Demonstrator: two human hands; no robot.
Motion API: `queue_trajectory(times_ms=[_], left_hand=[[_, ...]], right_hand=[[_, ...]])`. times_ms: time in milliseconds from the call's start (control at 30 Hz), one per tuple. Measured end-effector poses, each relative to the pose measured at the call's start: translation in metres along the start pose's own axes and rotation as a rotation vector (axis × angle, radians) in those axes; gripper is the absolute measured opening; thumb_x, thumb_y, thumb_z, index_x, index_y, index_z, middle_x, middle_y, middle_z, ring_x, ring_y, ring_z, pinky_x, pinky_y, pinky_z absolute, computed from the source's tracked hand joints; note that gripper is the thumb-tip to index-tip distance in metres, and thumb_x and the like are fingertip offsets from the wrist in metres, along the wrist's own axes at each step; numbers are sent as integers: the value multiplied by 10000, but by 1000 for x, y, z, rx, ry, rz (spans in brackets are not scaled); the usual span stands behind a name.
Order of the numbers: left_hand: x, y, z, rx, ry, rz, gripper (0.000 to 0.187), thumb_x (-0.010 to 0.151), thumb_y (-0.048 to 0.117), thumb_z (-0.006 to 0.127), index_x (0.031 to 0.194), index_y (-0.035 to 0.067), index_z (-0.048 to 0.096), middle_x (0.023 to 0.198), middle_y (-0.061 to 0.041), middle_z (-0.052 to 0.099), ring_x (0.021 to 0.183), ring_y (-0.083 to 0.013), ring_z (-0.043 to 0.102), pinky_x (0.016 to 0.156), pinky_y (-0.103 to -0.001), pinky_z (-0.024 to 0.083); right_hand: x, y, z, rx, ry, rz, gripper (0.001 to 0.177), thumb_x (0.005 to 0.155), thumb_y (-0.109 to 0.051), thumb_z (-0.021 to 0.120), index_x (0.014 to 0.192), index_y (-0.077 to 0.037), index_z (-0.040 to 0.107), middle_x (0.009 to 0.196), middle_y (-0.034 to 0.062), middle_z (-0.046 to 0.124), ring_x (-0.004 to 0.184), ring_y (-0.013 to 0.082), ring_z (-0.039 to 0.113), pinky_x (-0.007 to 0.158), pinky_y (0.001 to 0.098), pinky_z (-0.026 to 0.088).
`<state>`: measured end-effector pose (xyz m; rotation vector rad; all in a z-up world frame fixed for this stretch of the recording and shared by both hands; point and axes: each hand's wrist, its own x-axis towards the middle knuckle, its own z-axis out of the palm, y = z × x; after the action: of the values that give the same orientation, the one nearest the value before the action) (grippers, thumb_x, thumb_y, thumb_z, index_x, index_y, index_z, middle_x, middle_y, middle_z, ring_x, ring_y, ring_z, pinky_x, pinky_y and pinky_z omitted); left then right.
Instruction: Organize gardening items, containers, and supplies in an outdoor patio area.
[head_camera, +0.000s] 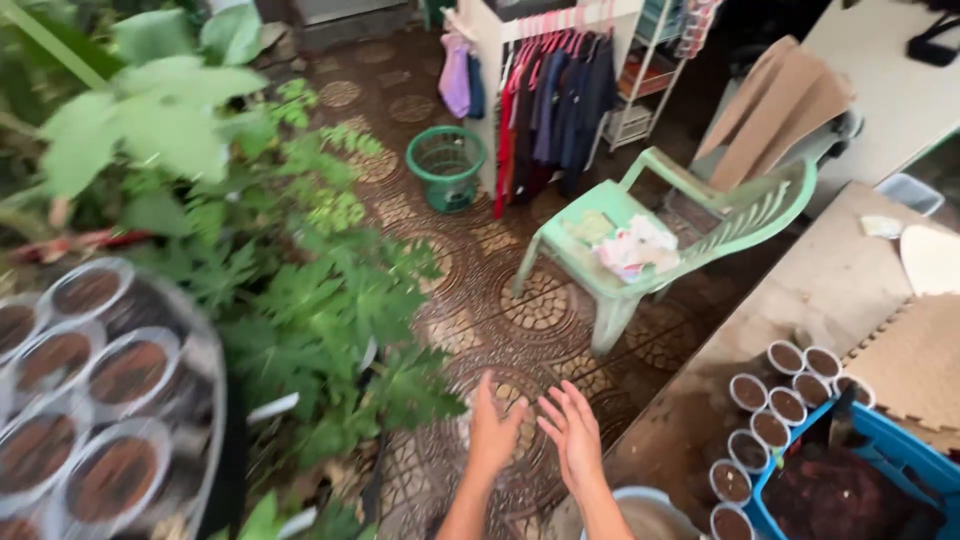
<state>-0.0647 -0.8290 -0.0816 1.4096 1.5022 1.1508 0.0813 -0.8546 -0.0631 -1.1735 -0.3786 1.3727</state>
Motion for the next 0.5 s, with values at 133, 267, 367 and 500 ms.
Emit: queue_trajectory(times_ms=[133, 267, 367, 500], left_hand=[[106, 11, 17, -150, 3, -166, 850, 826, 275, 770, 1538, 85, 348, 1409, -207, 573, 1147, -304, 671, 945, -403, 557], [212, -1, 18, -166, -35, -147, 774, 869, 290, 755, 1523, 86, 394, 1387, -198, 598, 1081, -270, 709, 911, -399, 579], [285, 3, 7, -164, -83, -208, 785, 860, 302, 749, 1523, 118, 371, 1353, -176, 611, 1063, -250, 710, 884, -392, 587], [390, 8, -5, -209, -100, -159, 754, 882, 294, 737, 1525, 116, 385, 1344, -182, 625, 1035, -245, 712, 880, -379, 584]], right_hand=[[62, -24, 27, 21, 7, -52, 538, 1014, -252, 500, 1508, -49, 431, 1486, 165, 554, 1317, 308, 591, 1000, 438, 510], [151, -35, 63, 2, 24, -93, 516, 1017, -248, 496, 1485, -34, 450, 1467, 175, 568, 1292, 307, 618, 984, 434, 531], [215, -52, 107, -41, 33, -126, 496, 1015, -236, 499, 1462, -20, 488, 1441, 186, 589, 1267, 299, 637, 966, 415, 548], [294, -71, 170, -100, 43, -150, 470, 1021, -238, 510, 1432, -10, 518, 1415, 165, 620, 1230, 285, 660, 948, 390, 545]])
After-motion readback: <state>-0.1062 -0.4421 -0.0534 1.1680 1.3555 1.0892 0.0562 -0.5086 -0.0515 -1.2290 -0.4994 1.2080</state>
